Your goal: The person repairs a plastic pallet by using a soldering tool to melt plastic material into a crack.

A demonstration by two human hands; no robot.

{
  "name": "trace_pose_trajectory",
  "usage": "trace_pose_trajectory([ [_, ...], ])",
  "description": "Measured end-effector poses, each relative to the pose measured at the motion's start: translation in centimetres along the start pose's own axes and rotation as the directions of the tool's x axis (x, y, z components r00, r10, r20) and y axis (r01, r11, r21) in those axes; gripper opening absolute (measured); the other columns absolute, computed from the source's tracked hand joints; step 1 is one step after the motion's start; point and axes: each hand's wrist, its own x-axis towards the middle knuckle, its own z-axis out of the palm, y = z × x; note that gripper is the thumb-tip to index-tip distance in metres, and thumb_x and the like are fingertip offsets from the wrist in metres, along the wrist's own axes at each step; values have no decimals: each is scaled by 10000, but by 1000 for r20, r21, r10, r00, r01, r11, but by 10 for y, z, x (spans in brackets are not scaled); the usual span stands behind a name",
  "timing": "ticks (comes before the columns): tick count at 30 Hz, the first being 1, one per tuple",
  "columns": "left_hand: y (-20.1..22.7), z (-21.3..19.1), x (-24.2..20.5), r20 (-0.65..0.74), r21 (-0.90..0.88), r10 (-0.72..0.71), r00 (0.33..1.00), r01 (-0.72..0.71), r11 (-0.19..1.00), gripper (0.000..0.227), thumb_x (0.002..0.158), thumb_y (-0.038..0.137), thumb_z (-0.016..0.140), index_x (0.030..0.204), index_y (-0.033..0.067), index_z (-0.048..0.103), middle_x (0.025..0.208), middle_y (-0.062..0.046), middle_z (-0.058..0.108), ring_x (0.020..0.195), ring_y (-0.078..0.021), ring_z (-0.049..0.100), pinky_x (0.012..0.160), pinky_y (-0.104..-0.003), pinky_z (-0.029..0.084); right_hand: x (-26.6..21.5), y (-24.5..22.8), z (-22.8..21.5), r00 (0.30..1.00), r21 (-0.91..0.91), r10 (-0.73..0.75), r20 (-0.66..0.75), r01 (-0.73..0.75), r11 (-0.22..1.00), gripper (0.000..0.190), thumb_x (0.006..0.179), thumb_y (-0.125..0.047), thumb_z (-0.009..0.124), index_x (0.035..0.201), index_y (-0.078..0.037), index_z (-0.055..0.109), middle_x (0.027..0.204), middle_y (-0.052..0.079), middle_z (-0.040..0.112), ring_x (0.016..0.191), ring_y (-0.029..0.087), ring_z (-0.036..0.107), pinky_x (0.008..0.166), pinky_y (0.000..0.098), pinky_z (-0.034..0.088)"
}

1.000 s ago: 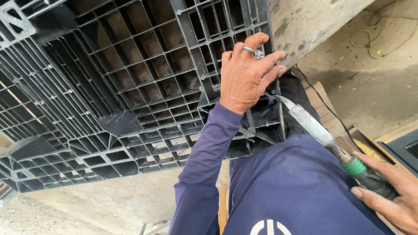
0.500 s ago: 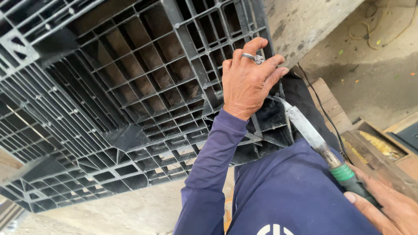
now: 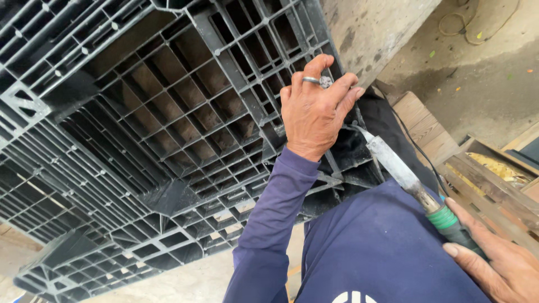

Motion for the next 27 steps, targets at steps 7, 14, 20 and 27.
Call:
trace_pose_trajectory([
  [7, -1, 1, 1, 5, -7, 2, 1000, -2, 1000, 216, 918, 444, 765, 1059, 282, 748, 1339, 41, 540, 1085, -211, 534, 896, -407, 393, -7, -8, -3, 996, 13, -57, -65, 58, 998, 824, 853, -395, 668, 1634, -287, 430, 1446, 126, 662, 1380, 299, 595, 1127, 403, 442],
  [14, 0, 1, 2, 9, 6, -3, 1000, 3, 1000, 225, 903, 442, 772, 1059, 281, 759, 1336, 44, 547, 1086, -211, 541, 887, -412, 397, -6, -10, -1, 995, -66, -39, -97, 33, 997, 830, 849, -395, 683, 1640, -289, 454, 1385, 162, 688, 1362, 328, 590, 1130, 421, 461],
  [20, 1, 1, 2, -5, -4, -12, 1000, 12, 1000, 216, 913, 442, 768, 1059, 282, 758, 1351, 40, 544, 1111, -206, 552, 902, -412, 399, -8, -15, 0, 995, -21, 38, -94, -40, 999, 815, 835, -388, 745, 1600, -302, 476, 1377, 87, 724, 1264, 249, 704, 1090, 376, 533],
  [27, 0, 1, 1, 11, -10, -21, 1000, 22, 1000, 219, 915, 448, 763, 1061, 284, 760, 1347, 46, 548, 1108, -203, 550, 906, -410, 400, -8, -8, 3, 994, 14, 49, -94, -48, 999, 818, 836, -384, 749, 1605, -279, 488, 1345, 88, 741, 1248, 241, 719, 1071, 374, 549],
])
